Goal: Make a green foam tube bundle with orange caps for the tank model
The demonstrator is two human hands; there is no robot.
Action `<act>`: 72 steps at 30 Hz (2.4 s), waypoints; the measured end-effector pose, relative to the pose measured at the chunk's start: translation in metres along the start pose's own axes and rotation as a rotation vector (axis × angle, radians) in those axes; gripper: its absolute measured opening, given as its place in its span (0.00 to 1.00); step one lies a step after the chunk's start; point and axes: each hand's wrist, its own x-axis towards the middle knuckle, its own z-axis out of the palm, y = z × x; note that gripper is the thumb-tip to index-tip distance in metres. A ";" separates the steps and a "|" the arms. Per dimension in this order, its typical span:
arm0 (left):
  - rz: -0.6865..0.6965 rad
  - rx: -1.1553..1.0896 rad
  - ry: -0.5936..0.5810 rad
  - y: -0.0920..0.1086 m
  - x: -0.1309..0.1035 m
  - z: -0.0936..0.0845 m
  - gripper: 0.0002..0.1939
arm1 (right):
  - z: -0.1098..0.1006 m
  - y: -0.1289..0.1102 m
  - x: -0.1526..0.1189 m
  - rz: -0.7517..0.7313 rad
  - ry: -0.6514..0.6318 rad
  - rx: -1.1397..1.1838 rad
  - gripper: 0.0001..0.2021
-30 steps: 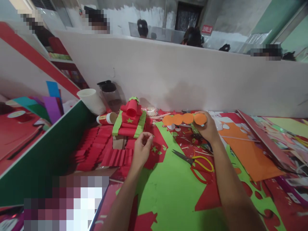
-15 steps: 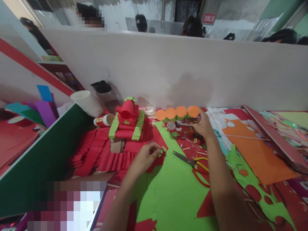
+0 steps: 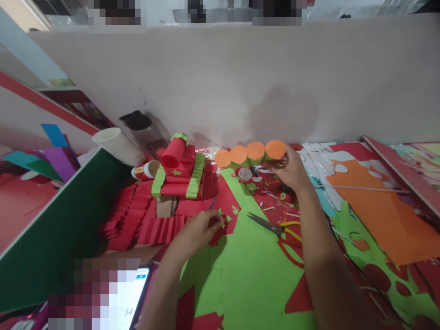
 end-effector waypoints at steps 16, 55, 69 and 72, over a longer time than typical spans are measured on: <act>-0.021 0.197 0.108 -0.004 -0.007 -0.009 0.06 | 0.004 -0.002 0.002 -0.215 0.044 -0.464 0.18; -0.282 0.553 0.258 0.004 0.005 -0.005 0.10 | 0.021 0.026 -0.011 -0.106 -0.340 -0.626 0.33; -0.239 0.650 0.306 0.003 0.000 -0.008 0.09 | -0.006 -0.087 -0.011 -0.046 -0.477 -0.480 0.15; -0.205 0.650 0.332 0.002 -0.001 -0.008 0.11 | -0.003 -0.102 -0.018 0.063 -0.741 -0.490 0.12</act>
